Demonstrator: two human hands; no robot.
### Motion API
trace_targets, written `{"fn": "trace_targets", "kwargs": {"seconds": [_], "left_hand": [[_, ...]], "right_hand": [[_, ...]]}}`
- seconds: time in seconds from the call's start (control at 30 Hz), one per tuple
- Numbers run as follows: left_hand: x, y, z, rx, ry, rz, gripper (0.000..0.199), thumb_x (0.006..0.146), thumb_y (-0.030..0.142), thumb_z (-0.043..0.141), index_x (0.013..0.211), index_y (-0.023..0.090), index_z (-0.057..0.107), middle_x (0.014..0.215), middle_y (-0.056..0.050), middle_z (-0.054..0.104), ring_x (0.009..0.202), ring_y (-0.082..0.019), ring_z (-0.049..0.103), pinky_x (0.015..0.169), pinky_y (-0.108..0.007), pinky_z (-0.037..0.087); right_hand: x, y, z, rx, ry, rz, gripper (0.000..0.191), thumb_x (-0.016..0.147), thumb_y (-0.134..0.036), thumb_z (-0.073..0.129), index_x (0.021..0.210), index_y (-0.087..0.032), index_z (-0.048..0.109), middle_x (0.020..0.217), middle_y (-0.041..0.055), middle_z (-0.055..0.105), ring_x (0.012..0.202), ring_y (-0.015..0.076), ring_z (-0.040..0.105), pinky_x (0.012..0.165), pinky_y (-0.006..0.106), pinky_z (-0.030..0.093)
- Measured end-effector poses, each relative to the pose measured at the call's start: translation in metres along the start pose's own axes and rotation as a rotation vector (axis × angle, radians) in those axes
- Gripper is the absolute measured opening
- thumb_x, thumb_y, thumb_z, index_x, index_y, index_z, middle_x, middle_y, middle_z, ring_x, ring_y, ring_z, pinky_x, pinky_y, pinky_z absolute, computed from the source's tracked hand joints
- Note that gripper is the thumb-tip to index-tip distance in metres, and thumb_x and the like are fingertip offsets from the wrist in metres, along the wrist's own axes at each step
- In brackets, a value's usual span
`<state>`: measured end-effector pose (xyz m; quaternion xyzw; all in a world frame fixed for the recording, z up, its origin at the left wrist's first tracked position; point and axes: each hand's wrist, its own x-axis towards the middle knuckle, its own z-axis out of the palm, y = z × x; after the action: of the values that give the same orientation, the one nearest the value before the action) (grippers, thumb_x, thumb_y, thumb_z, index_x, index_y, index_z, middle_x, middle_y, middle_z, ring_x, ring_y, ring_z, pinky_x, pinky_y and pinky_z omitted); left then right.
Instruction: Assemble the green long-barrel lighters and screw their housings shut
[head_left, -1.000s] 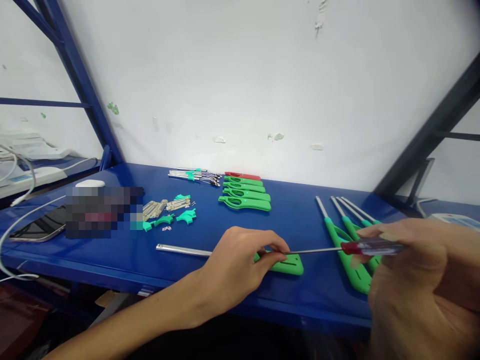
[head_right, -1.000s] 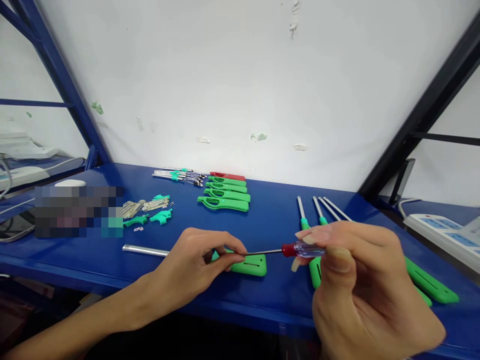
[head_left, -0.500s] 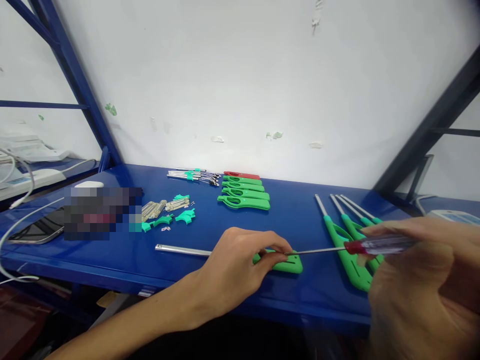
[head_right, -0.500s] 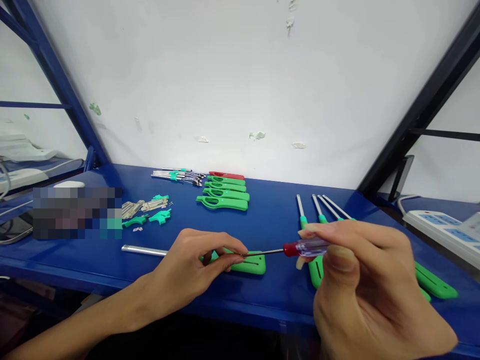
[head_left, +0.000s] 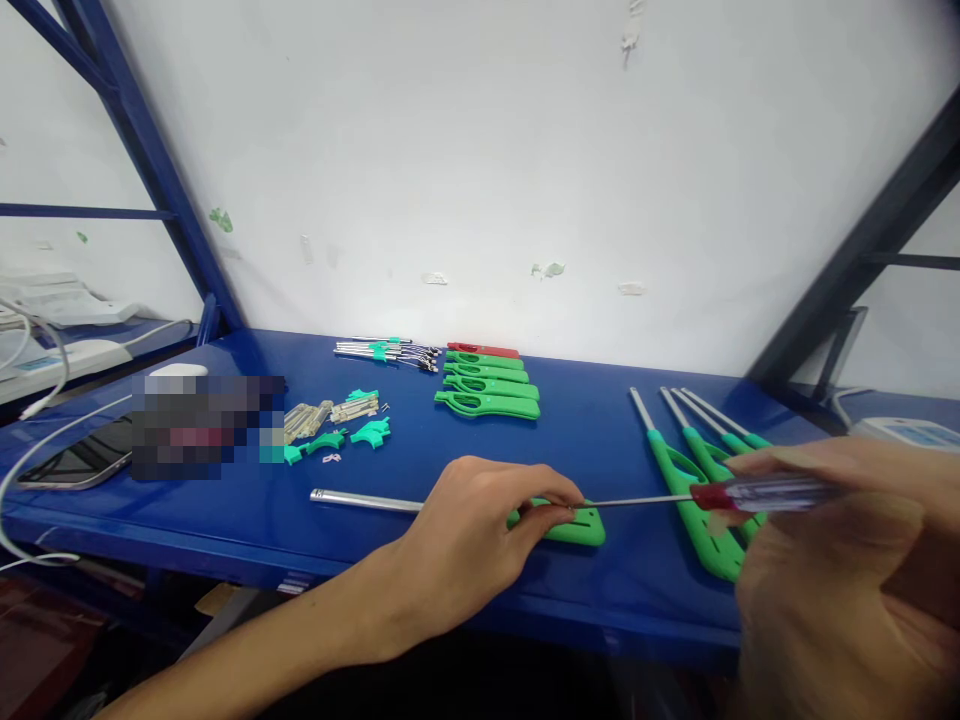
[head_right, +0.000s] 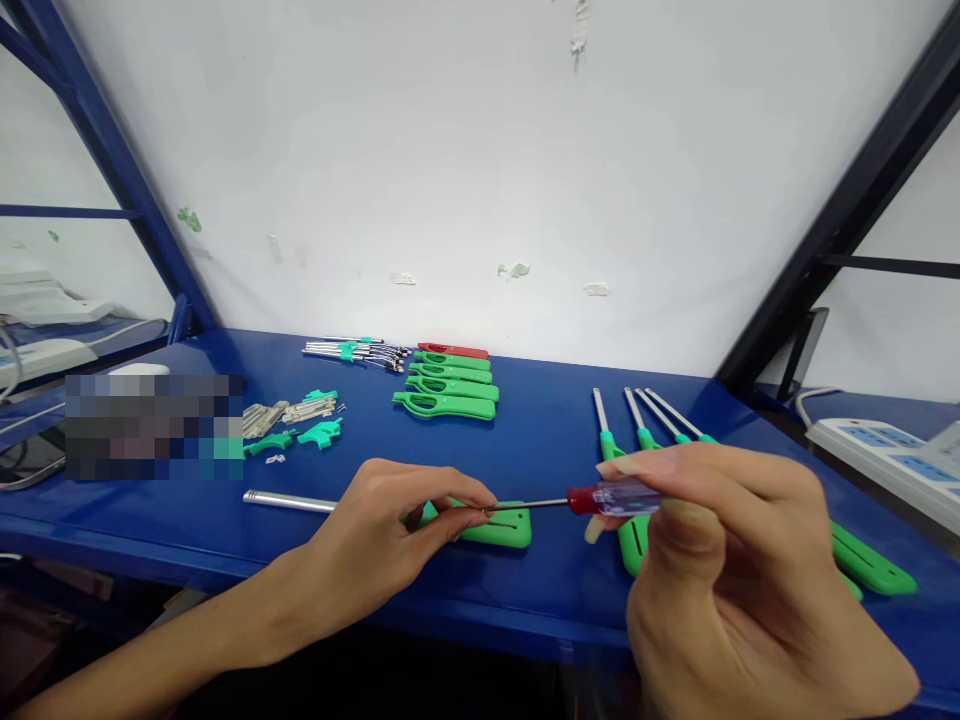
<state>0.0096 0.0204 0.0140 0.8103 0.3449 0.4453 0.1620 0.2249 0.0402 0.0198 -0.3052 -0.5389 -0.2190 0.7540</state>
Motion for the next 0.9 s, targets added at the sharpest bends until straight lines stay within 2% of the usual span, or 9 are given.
{"fn": "trace_targets", "kwargs": {"seconds": [0.2,0.3,0.4,0.53,0.63,0.7,0.77,0.8,0.9], "left_hand": [[-0.001,0.003,0.001,0.009,0.007,0.027,0.009,0.096,0.008,0.078,0.101,0.015,0.082,0.089,0.000,0.084,0.070,-0.010,0.074,0.058,-0.015,0.047],[-0.001,0.003,0.001,0.006,0.009,0.030,0.010,0.096,0.007,0.077,0.101,0.014,0.082,0.090,0.000,0.084,0.071,-0.011,0.075,0.056,-0.015,0.047],[-0.003,0.002,0.003,-0.005,0.003,0.041,0.012,0.096,0.007,0.076,0.102,0.015,0.082,0.092,0.000,0.085,0.073,-0.011,0.077,0.060,-0.015,0.049],[-0.007,0.001,0.007,-0.026,-0.044,0.035,0.018,0.098,0.007,0.073,0.110,0.017,0.081,0.100,0.000,0.086,0.083,-0.013,0.080,0.072,-0.017,0.055],[-0.006,0.003,0.010,-0.020,-0.056,0.018,0.021,0.099,0.008,0.072,0.115,0.019,0.080,0.103,0.000,0.085,0.086,-0.015,0.080,0.075,-0.020,0.055],[-0.002,0.006,0.012,0.004,-0.040,0.001,0.020,0.100,0.010,0.073,0.115,0.021,0.079,0.101,0.001,0.085,0.084,-0.015,0.079,0.072,-0.022,0.054],[0.004,0.010,0.015,0.060,-0.037,-0.013,0.020,0.100,0.013,0.073,0.117,0.023,0.078,0.095,0.001,0.084,0.081,-0.017,0.077,0.071,-0.025,0.054],[0.007,0.011,0.018,0.105,-0.052,-0.015,0.022,0.101,0.014,0.072,0.120,0.024,0.077,0.093,0.001,0.083,0.080,-0.018,0.076,0.071,-0.027,0.054],[0.014,0.013,0.027,0.265,-0.125,-0.001,0.026,0.103,0.013,0.068,0.125,0.024,0.074,0.089,-0.001,0.080,0.077,-0.022,0.073,0.067,-0.032,0.051]], "right_hand": [[0.000,0.003,-0.001,0.031,-0.041,-0.032,0.019,0.104,-0.042,0.068,0.107,-0.038,0.086,0.073,0.0050,0.073,0.063,0.0222,0.067,0.054,0.040,0.046],[-0.001,0.003,-0.002,0.049,-0.047,0.005,0.018,0.102,-0.040,0.071,0.112,-0.046,0.085,0.081,0.0034,0.077,0.066,0.0214,0.069,0.056,0.040,0.046],[-0.002,0.005,-0.007,0.083,-0.038,0.060,0.019,0.099,-0.037,0.074,0.110,-0.050,0.084,0.086,0.0009,0.079,0.064,0.0211,0.071,0.055,0.040,0.048],[-0.003,0.004,-0.015,0.170,-0.210,0.146,0.022,0.090,-0.033,0.081,0.109,-0.042,0.086,0.092,0.0018,0.082,0.069,0.0244,0.076,0.051,0.040,0.054],[-0.004,-0.005,-0.014,0.175,-0.188,0.164,0.013,0.096,-0.037,0.076,0.104,-0.033,0.086,0.091,0.0039,0.082,0.066,0.0232,0.074,0.048,0.039,0.055],[-0.004,-0.013,-0.009,0.283,-0.197,0.198,0.023,0.093,-0.031,0.080,0.115,-0.032,0.083,0.097,0.0036,0.082,0.067,0.0240,0.075,0.050,0.041,0.059],[-0.005,-0.020,-0.004,0.372,-0.219,0.255,0.051,0.085,-0.015,0.085,0.131,-0.036,0.076,0.109,0.0013,0.080,0.075,0.0243,0.078,0.053,0.041,0.063],[-0.006,-0.022,-0.003,0.386,-0.234,0.279,0.060,0.082,-0.009,0.085,0.134,-0.038,0.073,0.112,0.0009,0.079,0.079,0.0240,0.079,0.053,0.039,0.063],[-0.009,-0.025,-0.004,0.357,-0.319,0.344,0.057,0.088,-0.008,0.081,0.135,-0.039,0.072,0.116,0.0021,0.078,0.085,0.0238,0.080,0.055,0.039,0.063]]}}
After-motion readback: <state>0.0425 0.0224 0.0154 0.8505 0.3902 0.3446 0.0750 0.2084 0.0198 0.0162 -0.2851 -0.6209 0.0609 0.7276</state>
